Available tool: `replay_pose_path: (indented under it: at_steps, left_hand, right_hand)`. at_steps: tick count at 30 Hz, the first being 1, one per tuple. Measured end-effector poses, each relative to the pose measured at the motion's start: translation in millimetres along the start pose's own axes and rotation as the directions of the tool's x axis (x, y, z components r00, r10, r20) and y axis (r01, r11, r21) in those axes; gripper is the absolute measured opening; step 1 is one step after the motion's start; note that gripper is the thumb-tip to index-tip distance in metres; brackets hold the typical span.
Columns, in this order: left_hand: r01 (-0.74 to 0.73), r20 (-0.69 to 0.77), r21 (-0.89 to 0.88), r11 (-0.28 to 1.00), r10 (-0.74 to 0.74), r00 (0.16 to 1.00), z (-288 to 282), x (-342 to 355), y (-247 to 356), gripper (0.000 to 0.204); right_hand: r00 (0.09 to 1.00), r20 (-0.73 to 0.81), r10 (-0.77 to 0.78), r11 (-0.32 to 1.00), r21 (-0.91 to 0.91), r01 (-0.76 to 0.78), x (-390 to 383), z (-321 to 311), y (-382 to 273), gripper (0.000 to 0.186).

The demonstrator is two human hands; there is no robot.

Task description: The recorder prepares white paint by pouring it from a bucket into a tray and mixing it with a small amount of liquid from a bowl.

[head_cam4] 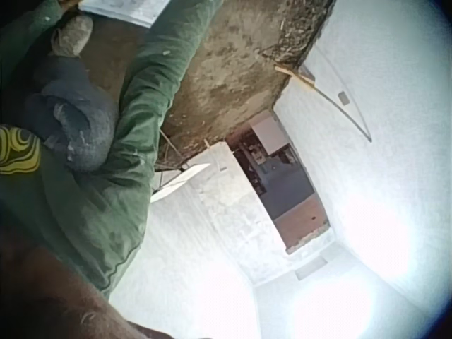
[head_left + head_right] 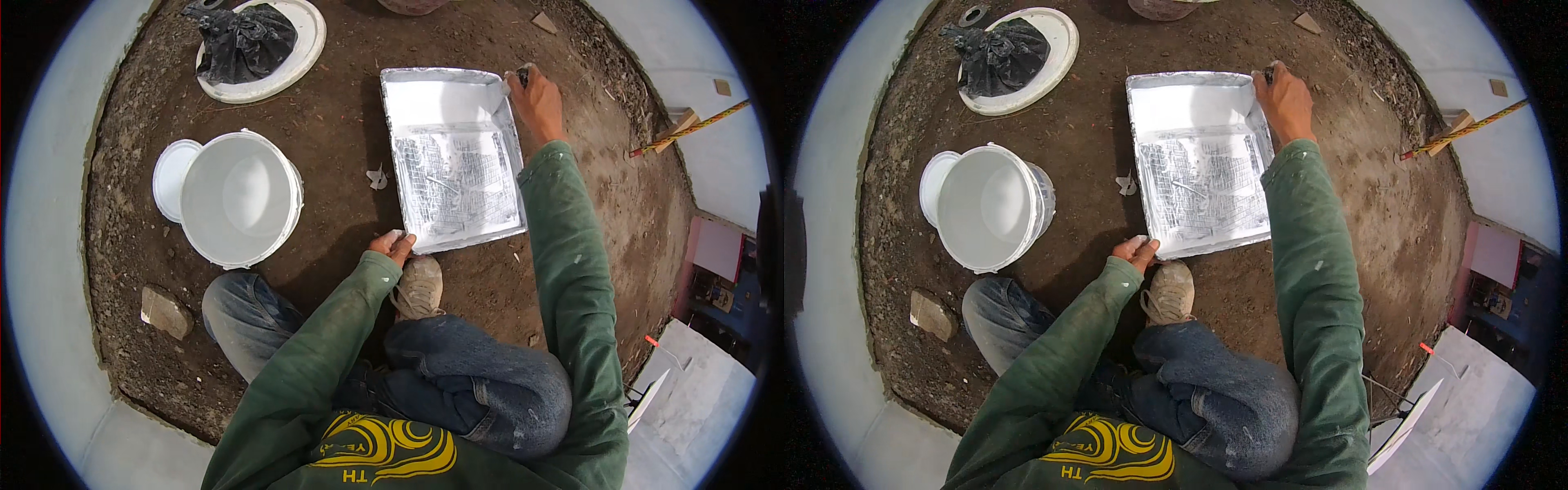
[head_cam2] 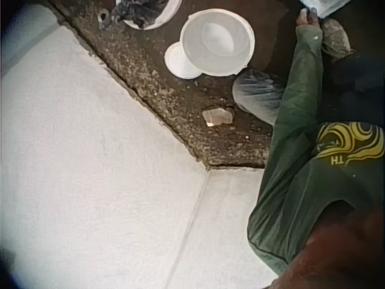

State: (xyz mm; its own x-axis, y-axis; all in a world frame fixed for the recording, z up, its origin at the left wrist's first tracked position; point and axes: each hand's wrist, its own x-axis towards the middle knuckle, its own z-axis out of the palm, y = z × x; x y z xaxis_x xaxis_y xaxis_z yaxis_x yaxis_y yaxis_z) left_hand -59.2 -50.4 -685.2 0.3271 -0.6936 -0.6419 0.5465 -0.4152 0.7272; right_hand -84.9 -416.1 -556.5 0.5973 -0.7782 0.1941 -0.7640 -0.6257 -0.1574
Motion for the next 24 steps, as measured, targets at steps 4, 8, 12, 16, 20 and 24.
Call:
replay_pose_path:
  at_steps: [4, 8, 12, 16, 20, 24]
  left_hand:
    - [-0.051, 0.036, 0.112, 0.992, 0.048, 0.998, -4, 4, -8, 0.032]
    - [-0.008, 0.060, 0.008, 1.000, 0.008, 0.998, 4, -2, 6, 0.036]
    - [0.016, 0.032, 0.000, 1.000, -0.016, 0.999, 12, -4, 9, 0.041]
    - [0.030, 0.025, 0.020, 0.999, -0.030, 0.999, 14, -2, 8, 0.047]
    - [0.032, 0.089, 0.067, 0.997, -0.038, 0.995, 7, 1, 6, 0.052]
    - [0.053, 0.046, 0.098, 0.994, -0.058, 0.997, 10, -6, 17, 0.055]
  right_hand:
    - [1.000, 0.011, 0.016, 0.999, 0.039, -0.017, -5, 10, -8, 0.037]
    - [1.000, 0.010, -0.026, 0.995, 0.100, 0.025, -8, 5, -29, 0.037]
    - [0.997, 0.008, -0.072, 0.982, 0.178, 0.069, -9, 6, -51, 0.036]
    - [0.995, 0.026, -0.100, 0.972, 0.215, 0.092, -9, 8, -69, 0.037]
    - [0.993, 0.026, -0.116, 0.964, 0.245, 0.106, -12, 15, -91, 0.038]
    - [0.985, 0.018, -0.173, 0.945, 0.283, 0.161, -15, 16, -111, 0.038]
